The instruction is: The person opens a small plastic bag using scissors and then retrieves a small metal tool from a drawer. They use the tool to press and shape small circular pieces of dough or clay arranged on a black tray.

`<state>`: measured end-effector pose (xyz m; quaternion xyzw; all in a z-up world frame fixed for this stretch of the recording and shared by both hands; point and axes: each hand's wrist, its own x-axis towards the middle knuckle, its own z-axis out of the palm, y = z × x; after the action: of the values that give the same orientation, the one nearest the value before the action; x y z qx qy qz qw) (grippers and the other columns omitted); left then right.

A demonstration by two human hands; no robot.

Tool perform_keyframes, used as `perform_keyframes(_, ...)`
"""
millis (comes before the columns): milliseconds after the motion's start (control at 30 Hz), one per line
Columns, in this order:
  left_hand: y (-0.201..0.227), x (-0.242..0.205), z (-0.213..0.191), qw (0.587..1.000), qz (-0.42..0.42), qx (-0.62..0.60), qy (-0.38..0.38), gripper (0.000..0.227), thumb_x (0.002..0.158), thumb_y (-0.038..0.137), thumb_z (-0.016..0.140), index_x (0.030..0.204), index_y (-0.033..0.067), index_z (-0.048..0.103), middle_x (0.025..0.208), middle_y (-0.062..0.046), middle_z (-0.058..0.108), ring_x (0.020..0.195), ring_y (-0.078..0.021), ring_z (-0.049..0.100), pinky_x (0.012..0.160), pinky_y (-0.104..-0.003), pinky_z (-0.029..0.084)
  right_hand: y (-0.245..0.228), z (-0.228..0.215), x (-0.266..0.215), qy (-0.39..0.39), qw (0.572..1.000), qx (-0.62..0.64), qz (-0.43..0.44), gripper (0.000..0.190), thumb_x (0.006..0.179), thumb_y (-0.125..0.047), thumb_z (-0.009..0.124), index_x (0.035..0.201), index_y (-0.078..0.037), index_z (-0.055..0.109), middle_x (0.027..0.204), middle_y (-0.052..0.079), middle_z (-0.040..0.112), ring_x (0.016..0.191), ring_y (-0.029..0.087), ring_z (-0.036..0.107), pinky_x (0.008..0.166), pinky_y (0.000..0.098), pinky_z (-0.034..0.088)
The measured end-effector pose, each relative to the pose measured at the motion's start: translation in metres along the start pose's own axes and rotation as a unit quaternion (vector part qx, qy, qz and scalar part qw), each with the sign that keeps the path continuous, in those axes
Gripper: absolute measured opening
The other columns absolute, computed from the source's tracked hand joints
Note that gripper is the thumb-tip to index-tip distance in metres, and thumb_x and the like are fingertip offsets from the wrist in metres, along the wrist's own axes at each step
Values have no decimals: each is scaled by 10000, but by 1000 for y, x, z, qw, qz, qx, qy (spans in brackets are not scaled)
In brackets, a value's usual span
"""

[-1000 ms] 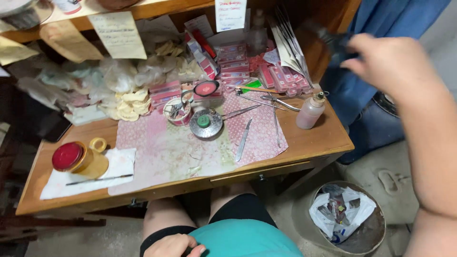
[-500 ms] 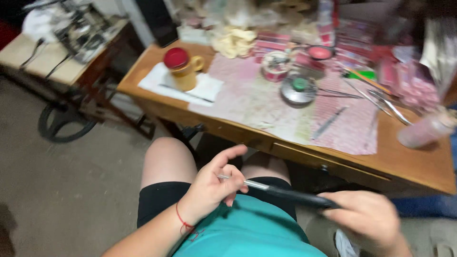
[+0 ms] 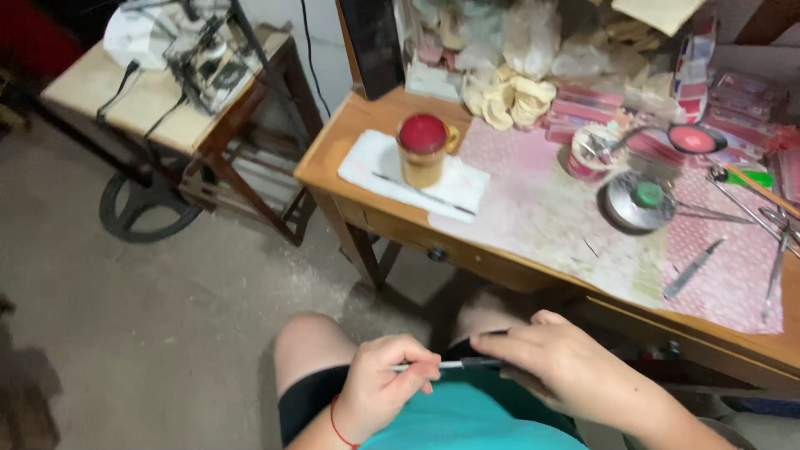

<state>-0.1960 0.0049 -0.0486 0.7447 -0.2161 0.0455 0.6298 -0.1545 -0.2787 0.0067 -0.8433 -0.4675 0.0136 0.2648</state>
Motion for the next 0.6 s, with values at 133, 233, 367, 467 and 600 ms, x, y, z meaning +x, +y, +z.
perform_keyframes(133,-59,24,-40,955,-51,-287,-58,611,910,180,821,1400,-44,533,1179,-182,730,840,-231,764,769,-329,652,27,-17,47,49,998,-9,29,406,980,-163,570,1370,-214,669,865,0,713,718,257,666,731,397,510)
perform_keyframes(233,-78,66,-74,925,-147,-343,-71,829,874,293,846,1533,51,404,1214,-280,733,767,-163,754,753,-256,612,94,-14,15,181,948,-95,246,563,870,-219,625,1432,-215,632,1304,11,762,1138,217,726,1014,340,521)
perform_keyframes(367,-104,115,-131,967,-93,-215,-100,634,890,162,849,1430,50,536,1102,-165,800,770,-93,697,723,-219,563,118,-11,41,168,794,-360,461,685,890,-400,660,1561,-366,527,918,65,624,816,392,675,690,553,527)
perform_keyframes(467,-89,129,-182,975,-88,-174,-110,591,901,128,845,1425,90,575,1052,-164,826,681,-47,668,672,-196,571,124,10,50,119,735,-408,528,683,883,-527,599,1555,-459,502,922,-9,616,887,276,719,698,498,542)
perform_keyframes(600,-52,113,-264,926,-354,-122,-56,581,848,164,841,1402,215,671,1040,-34,907,855,-64,781,836,-160,566,131,33,47,107,700,-449,545,742,815,-623,607,1538,-576,448,1223,-23,646,1025,288,718,818,501,610)
